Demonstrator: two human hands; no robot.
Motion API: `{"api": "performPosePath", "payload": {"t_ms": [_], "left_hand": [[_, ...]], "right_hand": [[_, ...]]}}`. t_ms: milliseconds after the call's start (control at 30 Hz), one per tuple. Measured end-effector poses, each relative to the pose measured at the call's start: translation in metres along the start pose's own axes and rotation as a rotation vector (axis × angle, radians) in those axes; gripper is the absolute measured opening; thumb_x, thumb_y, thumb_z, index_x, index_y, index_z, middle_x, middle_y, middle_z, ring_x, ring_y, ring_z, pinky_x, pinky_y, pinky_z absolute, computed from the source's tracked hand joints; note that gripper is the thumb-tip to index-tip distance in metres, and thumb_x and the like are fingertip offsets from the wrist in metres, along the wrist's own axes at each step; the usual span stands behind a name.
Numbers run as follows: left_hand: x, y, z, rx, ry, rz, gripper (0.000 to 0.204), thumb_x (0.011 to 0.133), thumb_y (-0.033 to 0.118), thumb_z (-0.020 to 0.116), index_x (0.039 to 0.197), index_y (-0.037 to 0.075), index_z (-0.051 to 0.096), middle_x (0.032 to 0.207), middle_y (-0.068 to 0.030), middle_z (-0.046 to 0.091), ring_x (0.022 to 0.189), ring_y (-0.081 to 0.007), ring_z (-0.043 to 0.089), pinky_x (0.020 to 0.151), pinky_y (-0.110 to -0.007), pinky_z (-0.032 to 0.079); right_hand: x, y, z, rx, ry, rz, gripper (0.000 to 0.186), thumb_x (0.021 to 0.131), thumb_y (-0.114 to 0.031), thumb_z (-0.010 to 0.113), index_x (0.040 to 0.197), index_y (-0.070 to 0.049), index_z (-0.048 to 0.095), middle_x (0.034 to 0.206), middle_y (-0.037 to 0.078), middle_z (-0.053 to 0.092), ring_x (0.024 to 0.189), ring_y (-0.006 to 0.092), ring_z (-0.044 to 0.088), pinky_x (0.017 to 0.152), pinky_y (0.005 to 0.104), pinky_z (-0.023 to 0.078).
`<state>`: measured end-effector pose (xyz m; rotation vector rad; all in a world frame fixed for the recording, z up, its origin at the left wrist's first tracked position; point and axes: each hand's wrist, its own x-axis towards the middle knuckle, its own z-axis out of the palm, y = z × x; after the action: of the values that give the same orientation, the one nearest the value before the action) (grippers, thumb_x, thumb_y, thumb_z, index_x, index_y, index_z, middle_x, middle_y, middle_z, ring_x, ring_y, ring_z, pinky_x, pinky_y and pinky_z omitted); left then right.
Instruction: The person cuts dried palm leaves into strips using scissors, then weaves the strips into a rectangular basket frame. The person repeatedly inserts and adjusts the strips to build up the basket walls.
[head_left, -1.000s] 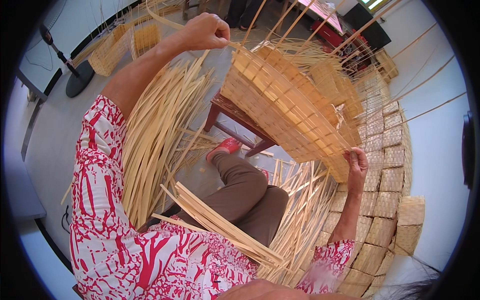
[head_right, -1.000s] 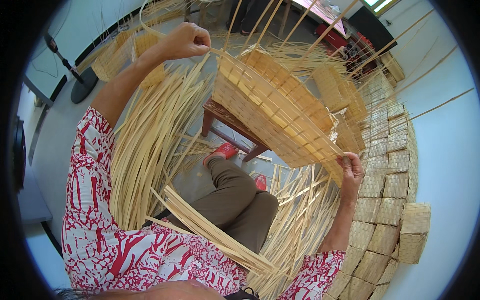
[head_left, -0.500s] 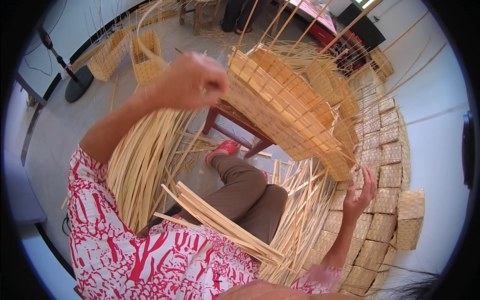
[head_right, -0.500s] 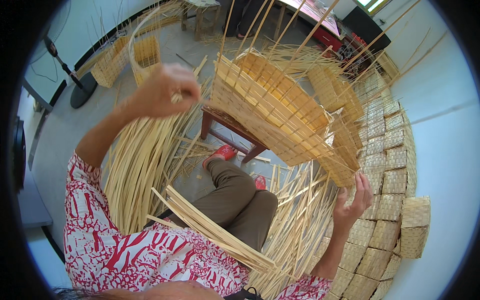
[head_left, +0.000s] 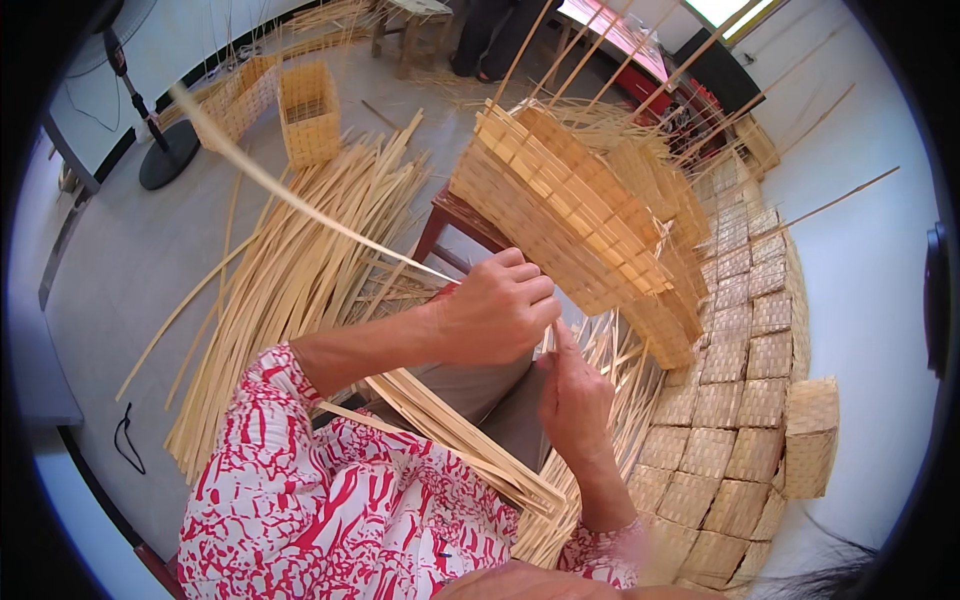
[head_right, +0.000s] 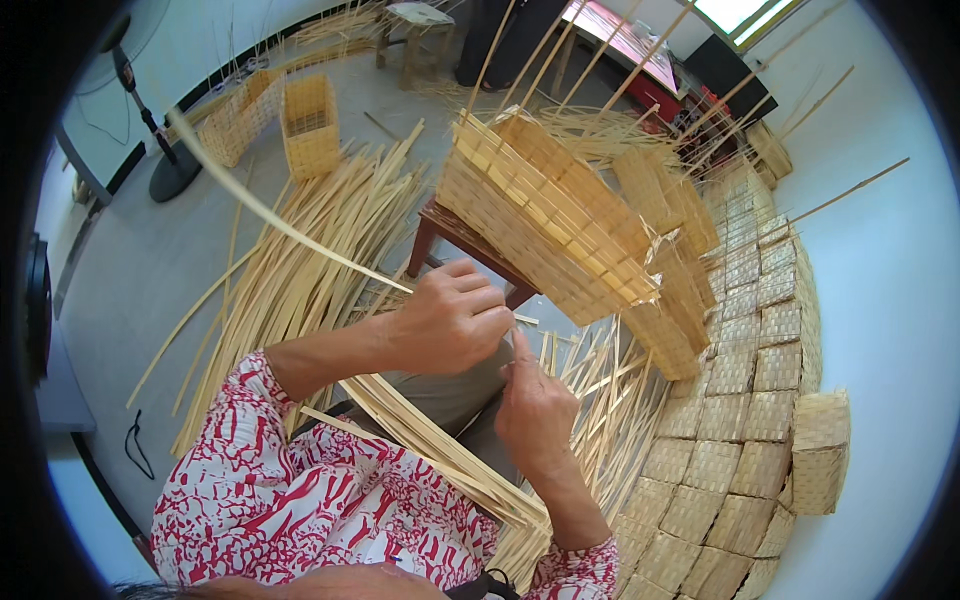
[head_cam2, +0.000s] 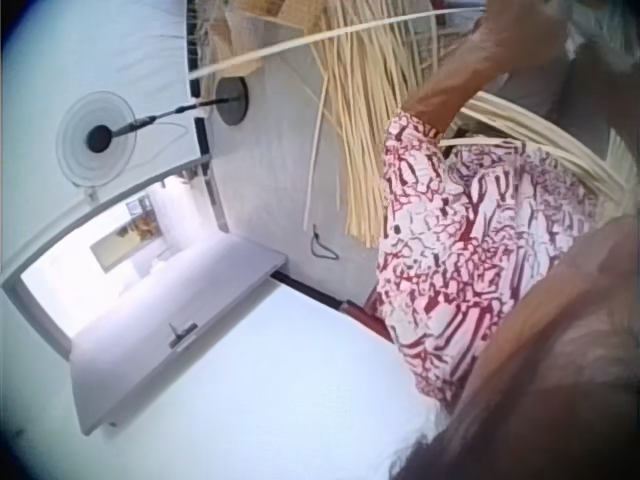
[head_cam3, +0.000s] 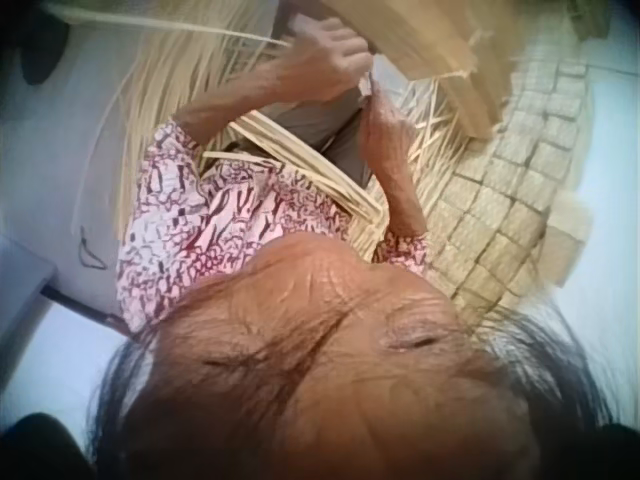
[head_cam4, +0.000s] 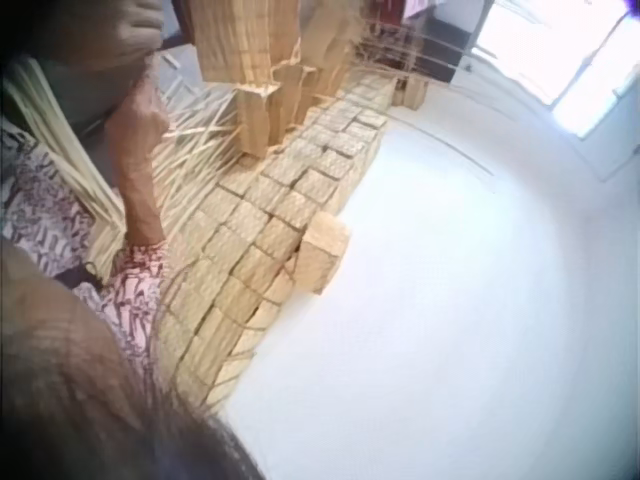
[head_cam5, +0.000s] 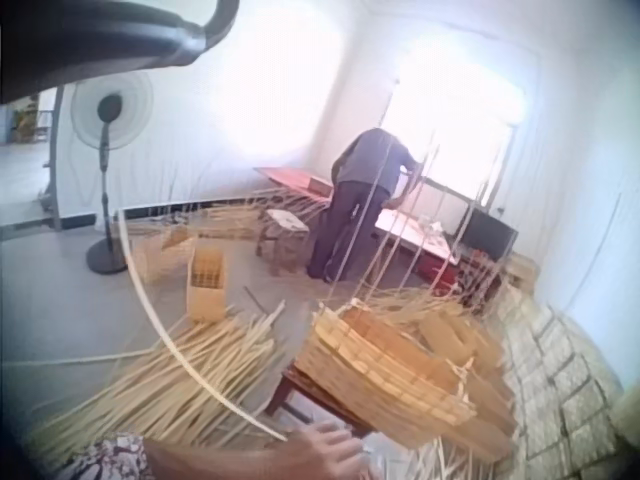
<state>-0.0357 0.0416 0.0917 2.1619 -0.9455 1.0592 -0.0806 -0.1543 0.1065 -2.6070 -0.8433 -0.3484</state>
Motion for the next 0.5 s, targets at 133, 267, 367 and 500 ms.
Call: {"api": "performPosePath", "payload": {"t_ms": [133,267,367,500], "left_hand": [[0.0,0.005,0.02,0.024,0.081,-0.127,0.012,0.066,0.013,0.065,0.072,0.007,0.057,0.07,-0.0053,0.056,0.068,-0.0228,0.059,0.066,-0.037,0.044],[-0.002,0.017,0.031,-0.022,0.131,-0.226,0.02,0.067,0.014,0.066,0.085,0.005,0.062,0.081,-0.0081,0.062,0.078,-0.0252,0.062,0.071,-0.038,0.046],[-0.002,0.021,0.037,-0.038,0.167,-0.243,0.023,0.07,0.012,0.064,0.091,0.004,0.062,0.089,-0.0088,0.064,0.084,-0.0265,0.063,0.074,-0.039,0.046],[-0.01,0.0,0.027,-0.06,-0.062,-0.09,0.023,0.073,0.01,0.063,0.096,0.006,0.064,0.092,-0.0062,0.064,0.087,-0.0253,0.062,0.078,-0.041,0.045]], "right_hand": [[0.011,-0.008,0.007,-0.126,0.01,0.046,0.049,0.083,0.0,0.057,0.132,0.003,0.055,0.079,0.015,0.069,0.063,0.0312,0.066,0.056,0.0397,0.051],[0.017,-0.002,0.004,-0.118,0.058,0.071,0.051,0.083,-0.001,0.058,0.133,0.004,0.054,0.08,0.015,0.069,0.065,0.0326,0.066,0.057,0.0412,0.05],[0.023,0.002,0.005,-0.099,0.103,0.054,0.051,0.082,-0.003,0.061,0.132,0.004,0.054,0.08,0.013,0.069,0.064,0.0316,0.065,0.057,0.0409,0.049],[0.02,0.016,0.0,-0.04,-0.03,0.033,0.041,0.083,-0.003,0.061,0.124,-0.003,0.061,0.081,0.011,0.069,0.067,0.0305,0.065,0.061,0.0399,0.05]]}}
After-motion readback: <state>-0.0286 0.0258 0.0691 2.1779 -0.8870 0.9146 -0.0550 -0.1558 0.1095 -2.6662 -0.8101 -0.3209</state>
